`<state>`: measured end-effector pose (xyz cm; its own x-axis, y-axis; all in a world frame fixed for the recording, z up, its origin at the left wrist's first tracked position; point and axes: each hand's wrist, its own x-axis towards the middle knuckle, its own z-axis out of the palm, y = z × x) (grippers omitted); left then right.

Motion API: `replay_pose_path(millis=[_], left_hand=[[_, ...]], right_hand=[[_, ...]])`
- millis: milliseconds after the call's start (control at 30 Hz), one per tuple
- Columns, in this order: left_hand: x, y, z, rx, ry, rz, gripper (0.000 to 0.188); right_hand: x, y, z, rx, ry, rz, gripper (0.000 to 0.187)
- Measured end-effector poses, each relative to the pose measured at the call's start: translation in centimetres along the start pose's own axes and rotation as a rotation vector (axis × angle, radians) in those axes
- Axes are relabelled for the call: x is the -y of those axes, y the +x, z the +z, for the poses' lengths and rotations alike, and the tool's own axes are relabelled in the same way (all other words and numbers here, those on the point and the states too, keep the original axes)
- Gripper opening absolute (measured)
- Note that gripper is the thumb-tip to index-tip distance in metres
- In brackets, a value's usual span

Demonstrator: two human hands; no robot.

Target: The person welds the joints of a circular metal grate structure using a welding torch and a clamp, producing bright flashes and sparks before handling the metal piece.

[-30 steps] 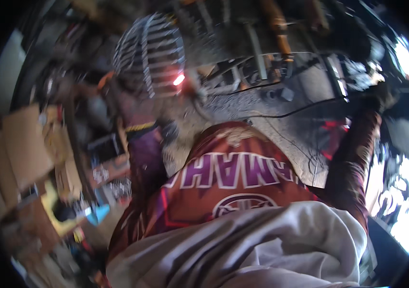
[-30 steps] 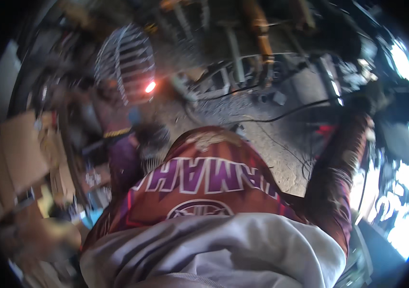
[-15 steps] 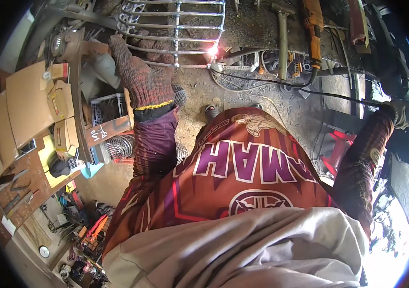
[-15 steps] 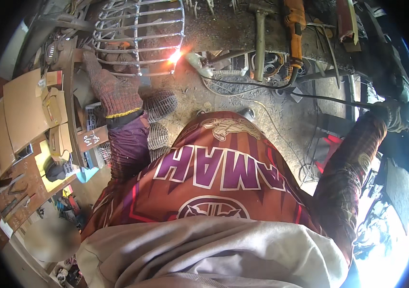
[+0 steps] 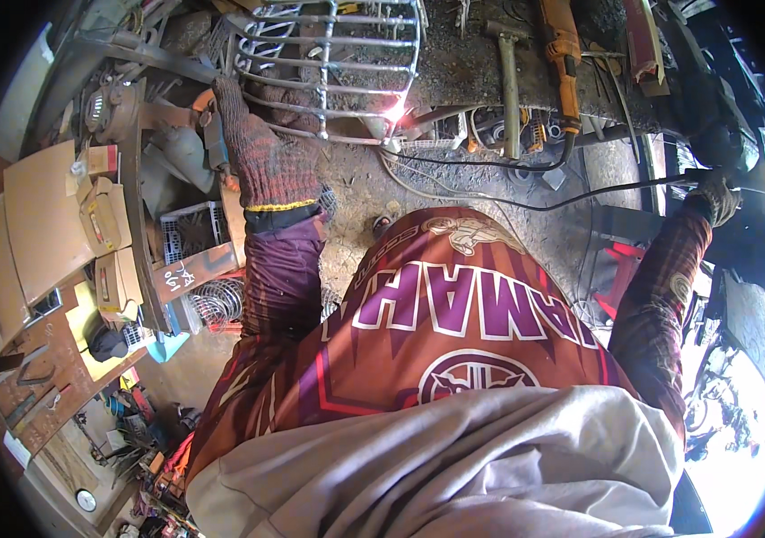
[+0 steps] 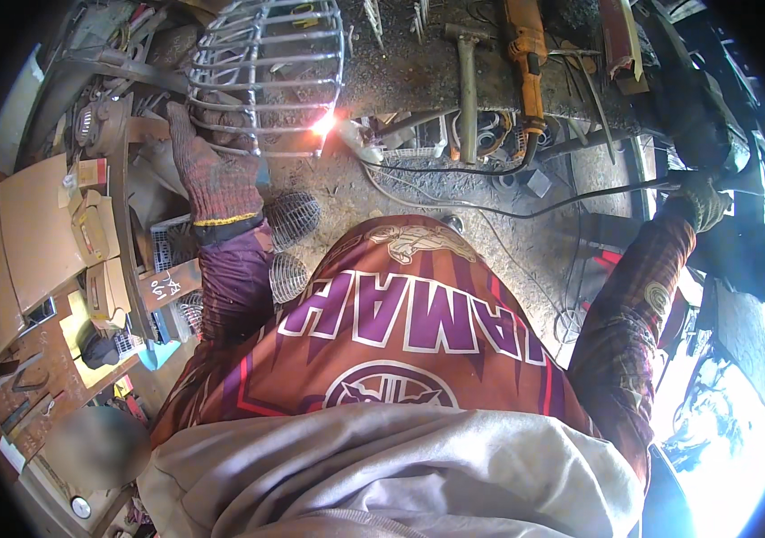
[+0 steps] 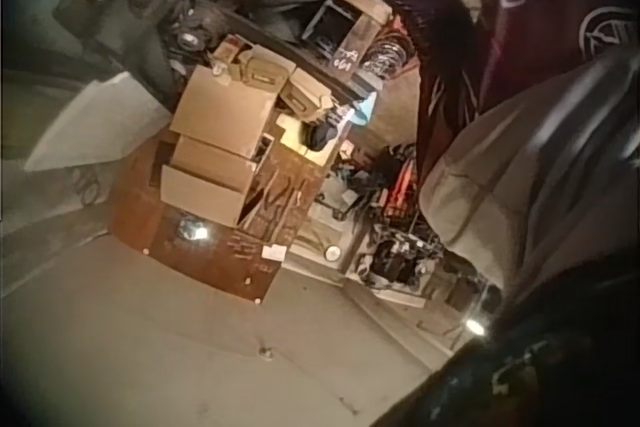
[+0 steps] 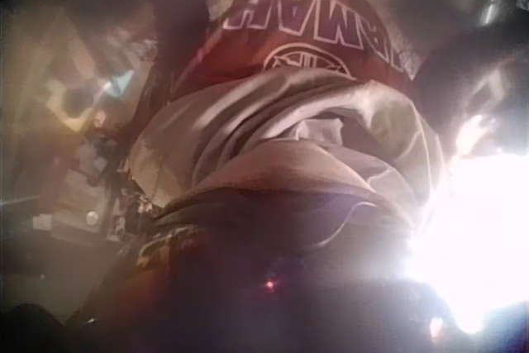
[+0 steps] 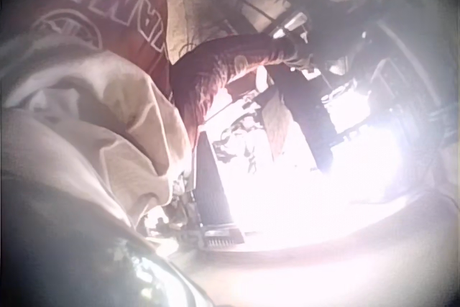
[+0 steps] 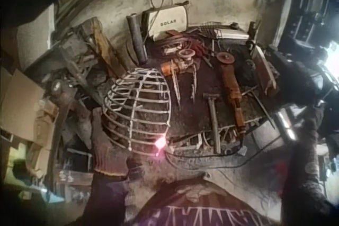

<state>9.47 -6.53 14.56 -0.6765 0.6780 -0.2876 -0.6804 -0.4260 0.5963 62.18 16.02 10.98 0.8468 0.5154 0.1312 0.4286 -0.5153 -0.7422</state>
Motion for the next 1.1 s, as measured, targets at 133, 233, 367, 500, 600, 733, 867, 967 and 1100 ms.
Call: replay_pose_path(millis=[133,233,367,500,600,733,867,967,1100], left_hand=[[-1.2,1.1,-1.7,0.098,-0.026,-0.16,0.026],[-1.7,2.1,-3.1,0.081,-0.086,-0.287,0.029],[-2.4,1.8,-3.7,0.18,-0.155,-0.36,0.03],[-2.7,1.2,-2.8,0.058,-0.111,-0.337,0.031],[-3.1,1.8,-3.8,0.158,-0.138,-0.362,0.031],[-3.4,3.8,-5.4,0.124,-0.134,-0.39,0.029],[-2.6,2.3,-3.0,-0.009,-0.031,-0.279,0.029],[-2.7,2.9,-4.4,0.267,-0.122,-0.381,0.03],[-2.4,5.4,-6.0,0.249,-0.072,-0.298,0.029]], right_hand=[[-1.4,-3.0,-1.3,-0.083,0.006,-0.035,0.088],[-3.5,-3.7,-0.6,-0.216,0.027,-0.216,0.098],[-5.7,-6.8,-0.5,-0.24,0.089,-0.325,0.094],[-8.4,-9.5,-1.1,-0.14,0.098,-0.354,0.064],[-10.5,-11.3,-1.4,-0.142,-0.012,-0.358,0.056],[-17.8,-12.0,0.2,-0.091,-0.054,-0.295,0.053],[-23.4,-15.0,0.7,0.079,0.102,-0.235,0.05],[-26.3,-17.8,0.6,0.284,-0.108,-0.124,0.05],[-34.3,-19.2,1.3,0.545,-0.196,-0.006,0.052]])
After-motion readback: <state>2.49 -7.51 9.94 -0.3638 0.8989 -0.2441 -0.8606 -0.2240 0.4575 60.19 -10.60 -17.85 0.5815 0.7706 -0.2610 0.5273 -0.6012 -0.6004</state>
